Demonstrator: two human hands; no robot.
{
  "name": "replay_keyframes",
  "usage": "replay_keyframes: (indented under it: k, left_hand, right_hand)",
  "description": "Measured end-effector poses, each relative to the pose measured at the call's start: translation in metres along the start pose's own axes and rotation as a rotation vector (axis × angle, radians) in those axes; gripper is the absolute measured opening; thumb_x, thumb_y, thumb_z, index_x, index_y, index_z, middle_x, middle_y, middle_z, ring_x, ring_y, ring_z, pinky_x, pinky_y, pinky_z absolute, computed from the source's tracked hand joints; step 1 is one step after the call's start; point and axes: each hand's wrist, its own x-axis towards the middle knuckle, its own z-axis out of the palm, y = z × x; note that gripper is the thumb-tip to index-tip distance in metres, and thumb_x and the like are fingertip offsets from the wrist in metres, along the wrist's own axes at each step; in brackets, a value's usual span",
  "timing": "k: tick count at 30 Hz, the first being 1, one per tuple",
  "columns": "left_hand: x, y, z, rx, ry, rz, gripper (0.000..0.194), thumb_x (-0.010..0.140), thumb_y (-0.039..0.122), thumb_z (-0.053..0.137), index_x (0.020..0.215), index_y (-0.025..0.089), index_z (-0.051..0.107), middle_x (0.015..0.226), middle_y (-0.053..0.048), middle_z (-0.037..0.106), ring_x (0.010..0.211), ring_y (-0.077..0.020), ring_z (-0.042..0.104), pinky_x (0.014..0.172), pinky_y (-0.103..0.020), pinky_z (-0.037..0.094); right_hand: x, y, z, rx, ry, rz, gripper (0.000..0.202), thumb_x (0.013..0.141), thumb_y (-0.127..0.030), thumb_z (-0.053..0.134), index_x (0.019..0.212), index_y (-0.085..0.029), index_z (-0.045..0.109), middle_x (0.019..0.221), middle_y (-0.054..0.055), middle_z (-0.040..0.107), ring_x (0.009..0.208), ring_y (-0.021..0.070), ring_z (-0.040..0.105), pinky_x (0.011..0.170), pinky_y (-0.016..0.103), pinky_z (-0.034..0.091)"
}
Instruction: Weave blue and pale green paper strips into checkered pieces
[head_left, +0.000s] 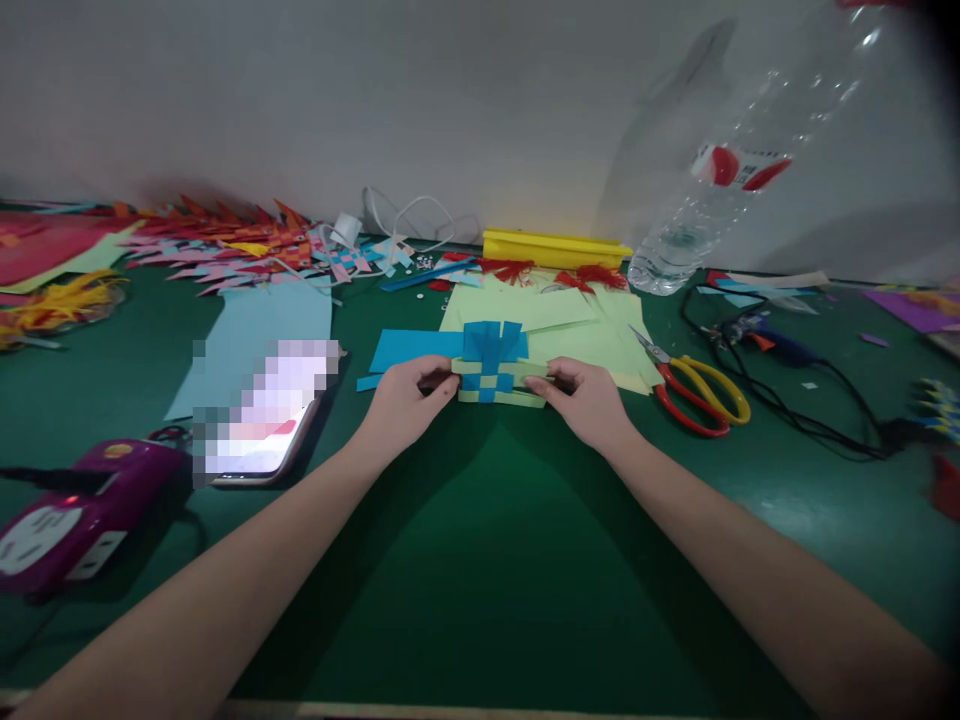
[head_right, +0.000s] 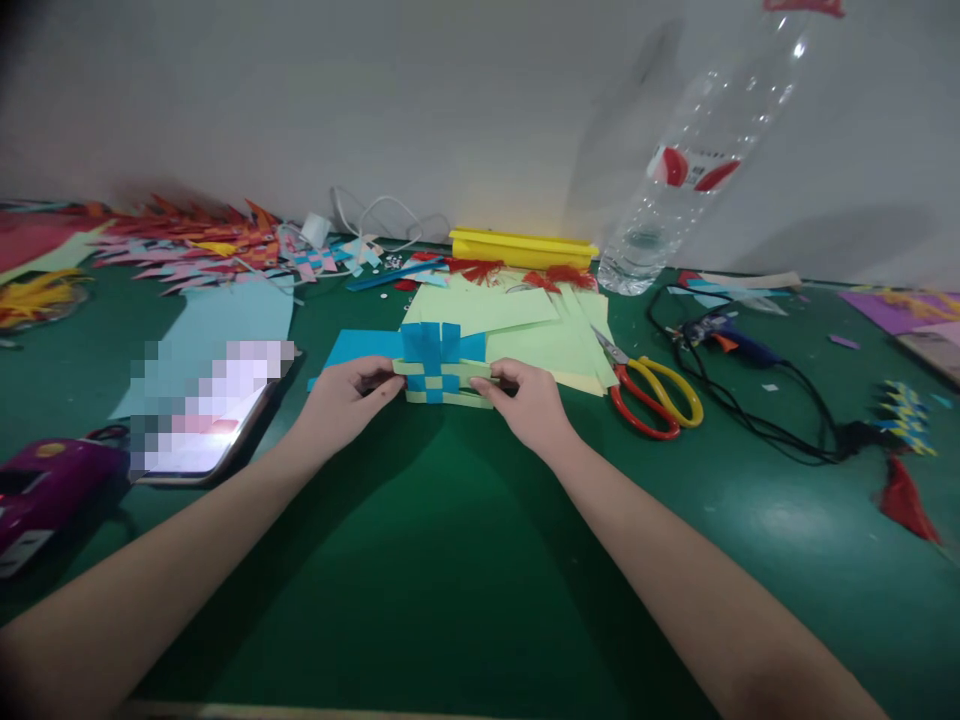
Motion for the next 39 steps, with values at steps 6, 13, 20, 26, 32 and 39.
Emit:
replay_keyframes:
  k: [6, 13, 20, 26, 32, 39]
  left_hand:
    - [-0.001, 0.002, -0.001, 0.033, 0.013, -0.007, 0.017, 0.083, 0.031, 0.053, 0.078, 0.017, 0.061, 0.072, -0.002, 0.064, 0.067, -0.0154, 0.059, 0.061, -0.026, 0.046]
    - [-0.002, -0.001, -0.006, 0.072, -0.04, -0.01, 0.02, 0.084, 0.034, 0.052, 0.085, 0.018, 0.064, 0.08, -0.004, 0.068, 0.073, -0.0175, 0.061, 0.062, -0.027, 0.045]
    - [0.0, -0.006, -0.006, 0.106, -0.03, -0.055, 0.018, 0.076, 0.032, 0.058, 0.083, 0.016, 0.064, 0.068, -0.002, 0.066, 0.061, -0.0159, 0.058, 0.053, -0.024, 0.042]
    - [0.0, -0.007, -0.006, 0.132, -0.092, -0.05, 0.018, 0.075, 0.03, 0.056, 0.082, 0.015, 0.065, 0.07, -0.002, 0.065, 0.063, -0.016, 0.057, 0.052, -0.023, 0.04]
    - [-0.001, -0.001, -0.007, 0.137, -0.082, -0.086, 0.013, 0.074, 0.027, 0.059, 0.079, 0.015, 0.064, 0.069, -0.003, 0.064, 0.064, -0.0162, 0.057, 0.056, -0.024, 0.042]
    - [-0.001, -0.004, -0.006, 0.109, -0.031, -0.089, 0.011, 0.076, 0.027, 0.059, 0.073, 0.017, 0.062, 0.07, -0.003, 0.064, 0.065, -0.0163, 0.059, 0.059, -0.027, 0.047]
  right_hand:
    - [0.001, 0.001, 0.001, 0.007, -0.006, -0.001, 0.037, 0.081, -0.047, 0.059, 0.062, -0.02, 0.044, 0.055, -0.004, 0.042, 0.052, 0.0103, 0.039, 0.051, 0.025, 0.029]
    - [-0.002, -0.006, -0.001, -0.007, -0.029, 0.017, 0.04, 0.078, -0.05, 0.062, 0.056, -0.019, 0.051, 0.054, -0.003, 0.045, 0.05, 0.0096, 0.038, 0.05, 0.025, 0.032]
    - [-0.005, -0.005, -0.001, 0.033, -0.041, 0.013, 0.029, 0.076, -0.045, 0.066, 0.065, -0.019, 0.063, 0.062, 0.0, 0.056, 0.057, 0.0118, 0.049, 0.055, 0.025, 0.038]
    - [-0.004, -0.005, -0.001, 0.02, -0.069, 0.001, 0.031, 0.077, -0.047, 0.063, 0.065, -0.018, 0.063, 0.059, -0.001, 0.052, 0.054, 0.0111, 0.045, 0.053, 0.025, 0.037]
    - [-0.004, -0.008, -0.001, 0.028, -0.061, 0.021, 0.023, 0.078, -0.042, 0.063, 0.074, -0.02, 0.066, 0.068, 0.0, 0.061, 0.061, 0.0128, 0.052, 0.057, 0.025, 0.04]
    - [-0.004, -0.008, -0.001, 0.013, -0.063, 0.019, 0.024, 0.081, -0.042, 0.06, 0.071, -0.02, 0.064, 0.069, 0.0, 0.062, 0.063, 0.0134, 0.054, 0.059, 0.026, 0.041]
